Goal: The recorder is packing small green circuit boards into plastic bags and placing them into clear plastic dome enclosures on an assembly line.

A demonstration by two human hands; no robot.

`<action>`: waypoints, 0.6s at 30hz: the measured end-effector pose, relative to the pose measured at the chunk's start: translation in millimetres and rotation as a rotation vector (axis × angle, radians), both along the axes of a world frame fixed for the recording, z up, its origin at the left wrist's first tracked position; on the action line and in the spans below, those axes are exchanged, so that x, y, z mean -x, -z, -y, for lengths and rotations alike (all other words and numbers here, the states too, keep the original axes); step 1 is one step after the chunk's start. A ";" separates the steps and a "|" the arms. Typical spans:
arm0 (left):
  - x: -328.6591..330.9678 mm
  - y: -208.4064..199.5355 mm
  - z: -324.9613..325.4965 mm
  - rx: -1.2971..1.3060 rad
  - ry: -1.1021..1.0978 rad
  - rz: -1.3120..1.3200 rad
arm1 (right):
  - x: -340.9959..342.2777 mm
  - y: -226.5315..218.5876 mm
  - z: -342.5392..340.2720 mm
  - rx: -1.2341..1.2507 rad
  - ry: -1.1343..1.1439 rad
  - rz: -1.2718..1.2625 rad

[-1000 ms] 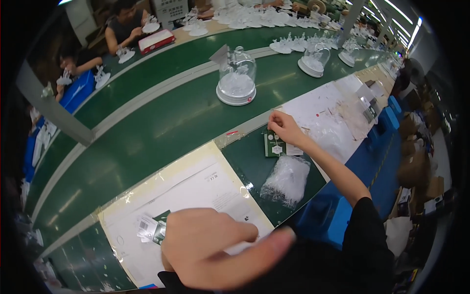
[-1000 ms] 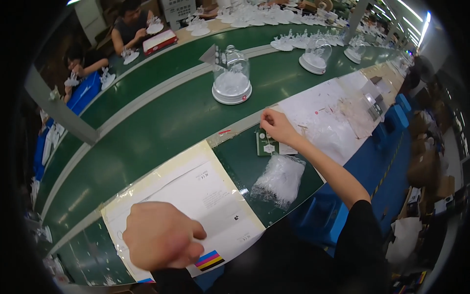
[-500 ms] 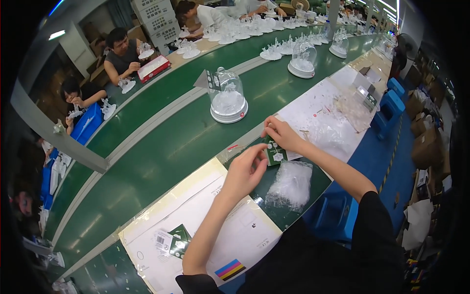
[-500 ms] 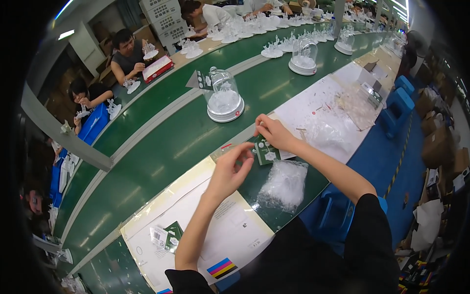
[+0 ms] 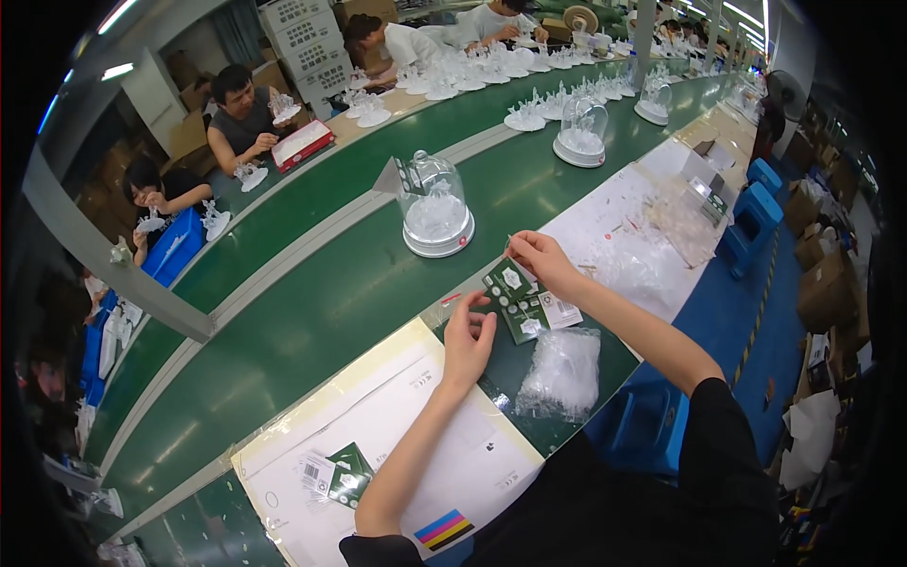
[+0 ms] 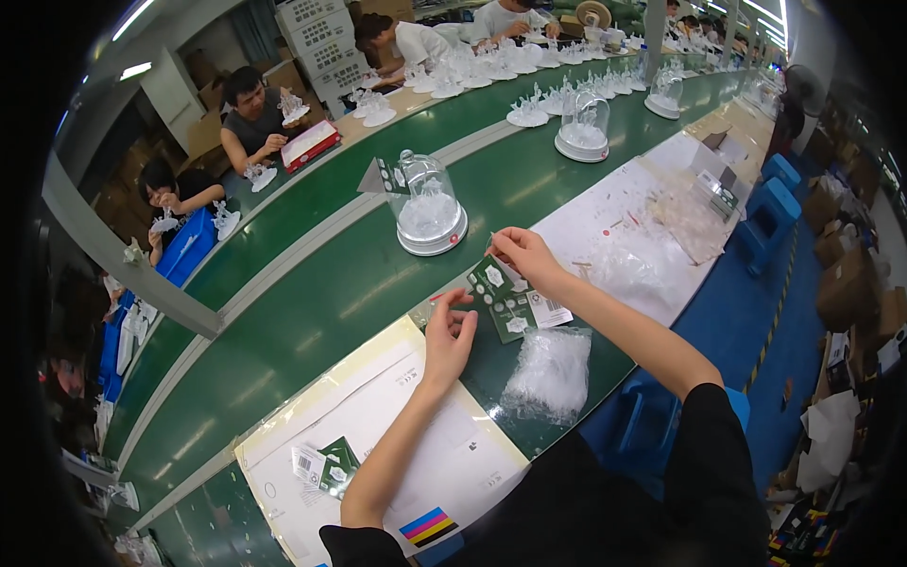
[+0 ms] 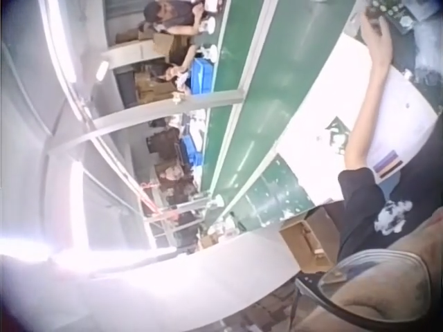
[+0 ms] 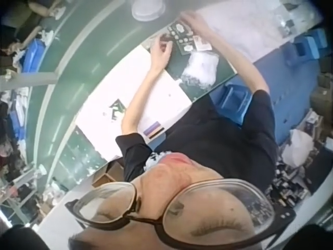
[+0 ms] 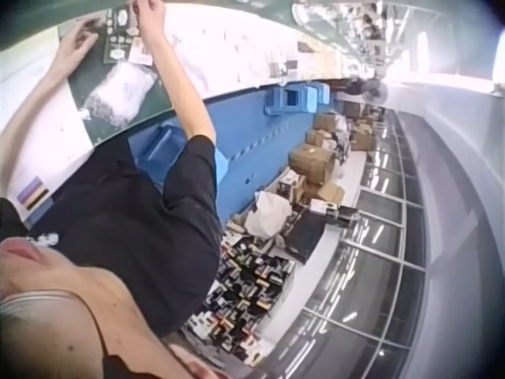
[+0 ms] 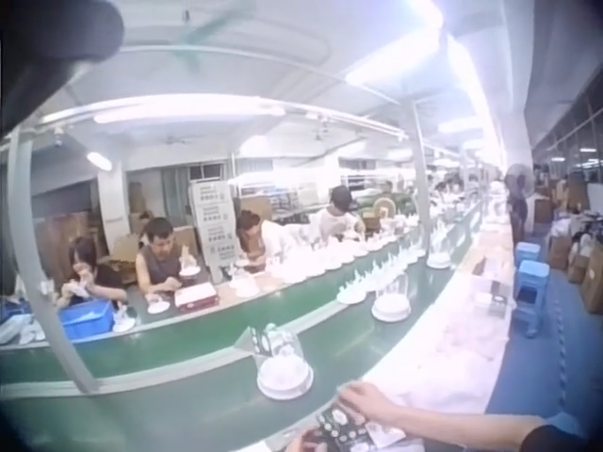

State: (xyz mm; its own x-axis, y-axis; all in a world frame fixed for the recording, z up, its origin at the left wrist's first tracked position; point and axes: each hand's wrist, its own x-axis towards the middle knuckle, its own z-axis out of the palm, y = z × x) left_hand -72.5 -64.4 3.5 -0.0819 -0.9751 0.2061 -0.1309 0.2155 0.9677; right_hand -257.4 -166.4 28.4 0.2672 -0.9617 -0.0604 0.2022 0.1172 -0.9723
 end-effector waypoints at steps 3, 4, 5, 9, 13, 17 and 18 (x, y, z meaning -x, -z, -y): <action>-2.9 -8.2 9.2 0.247 -0.193 0.030 | -10.7 -11.3 -2.0 0.078 -0.046 -0.002; -7.2 -14.0 12.0 0.194 -0.175 0.041 | -16.2 -14.4 -3.9 0.100 -0.077 -0.001; -12.0 -17.2 16.6 0.186 -0.194 0.034 | -22.7 -19.4 -6.3 0.092 -0.097 -0.008; -25.0 -34.9 14.1 0.204 -0.213 0.010 | -56.2 -37.0 -21.2 0.121 -0.264 -0.050; -26.2 -16.5 25.6 0.044 -0.105 -0.131 | -61.9 -16.0 -10.5 0.275 -0.272 -0.135; -37.2 31.3 14.1 0.161 -0.204 -0.187 | -71.2 0.4 -12.4 0.154 -0.429 -0.234; -39.8 27.6 10.1 0.176 -0.216 -0.172 | -68.8 6.7 -11.6 0.150 -0.473 -0.217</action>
